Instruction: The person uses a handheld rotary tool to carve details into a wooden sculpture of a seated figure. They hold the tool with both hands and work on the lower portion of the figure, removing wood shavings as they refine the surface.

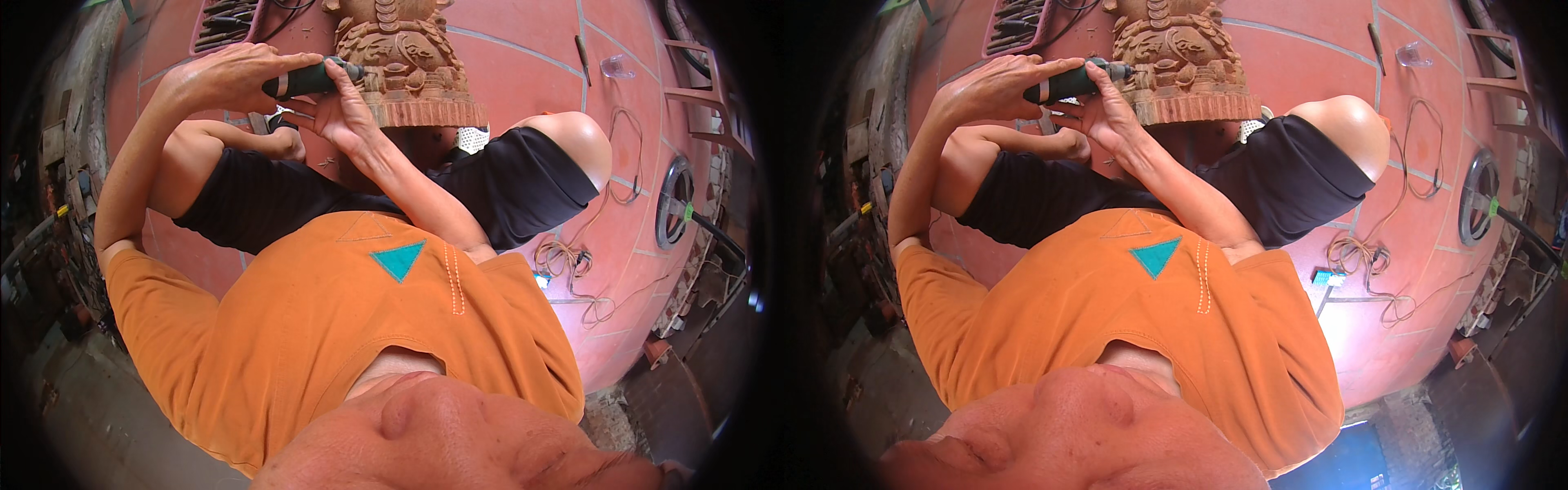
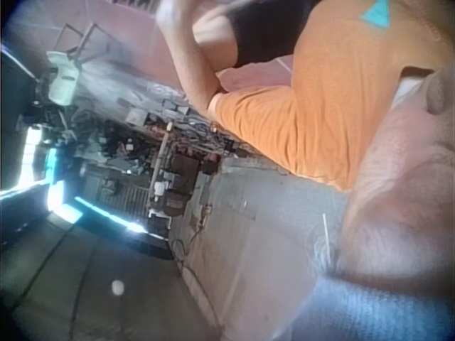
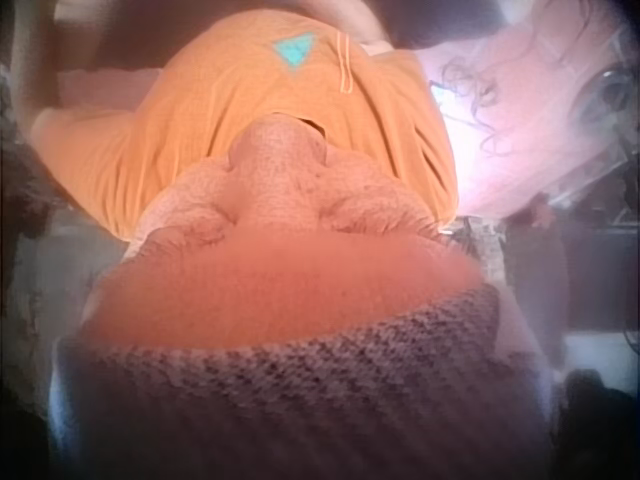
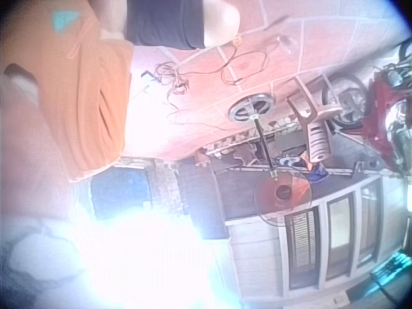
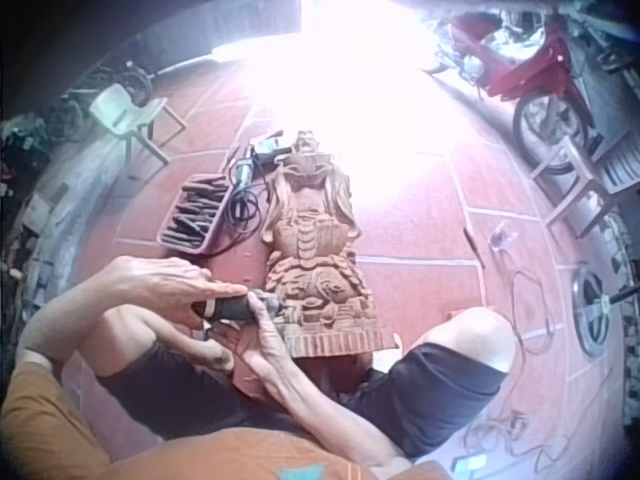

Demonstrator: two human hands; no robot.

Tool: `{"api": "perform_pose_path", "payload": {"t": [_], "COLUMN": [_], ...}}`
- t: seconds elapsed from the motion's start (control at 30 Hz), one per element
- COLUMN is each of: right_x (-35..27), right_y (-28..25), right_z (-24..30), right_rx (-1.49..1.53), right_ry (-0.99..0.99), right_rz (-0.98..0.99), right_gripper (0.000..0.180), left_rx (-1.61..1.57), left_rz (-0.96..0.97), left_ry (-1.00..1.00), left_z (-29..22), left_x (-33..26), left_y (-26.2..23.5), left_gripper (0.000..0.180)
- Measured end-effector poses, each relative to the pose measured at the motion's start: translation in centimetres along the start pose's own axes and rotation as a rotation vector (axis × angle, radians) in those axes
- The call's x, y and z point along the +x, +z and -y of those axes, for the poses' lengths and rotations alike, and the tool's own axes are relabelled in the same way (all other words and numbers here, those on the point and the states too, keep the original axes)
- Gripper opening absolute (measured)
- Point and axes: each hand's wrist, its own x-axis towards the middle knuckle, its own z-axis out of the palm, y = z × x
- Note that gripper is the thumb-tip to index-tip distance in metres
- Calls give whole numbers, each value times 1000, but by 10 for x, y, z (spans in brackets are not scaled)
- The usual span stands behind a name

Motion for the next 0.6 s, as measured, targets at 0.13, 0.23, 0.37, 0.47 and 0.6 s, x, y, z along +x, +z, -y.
{"api": "perform_pose_path", "payload": {"t": [0.13, 0.23, 0.37, 0.47, 0.6], "right_x": [-5, -6, -8, -7, -8], "right_y": [4, 2, 2, 1, 0], "right_z": [-1, -3, -5, -6, -8], "right_rx": [3, 16, 15, 18, 21], "right_ry": [-7, -1, 11, 12, 12], "right_rz": [-2, 10, -23, -33, -58], "right_gripper": [52, 52, 53, 53, 52], "left_rx": [10, 6, -22, -15, 9], "left_rz": [-14, -26, -32, -68, -46], "left_ry": [21, 52, 50, 97, 85], "left_z": [-1, 2, 2, 6, 3], "left_x": [-2, -3, -4, -4, -5], "left_y": [1, 4, 7, 11, 9], "left_gripper": [82, 82, 82, 81, 80]}}
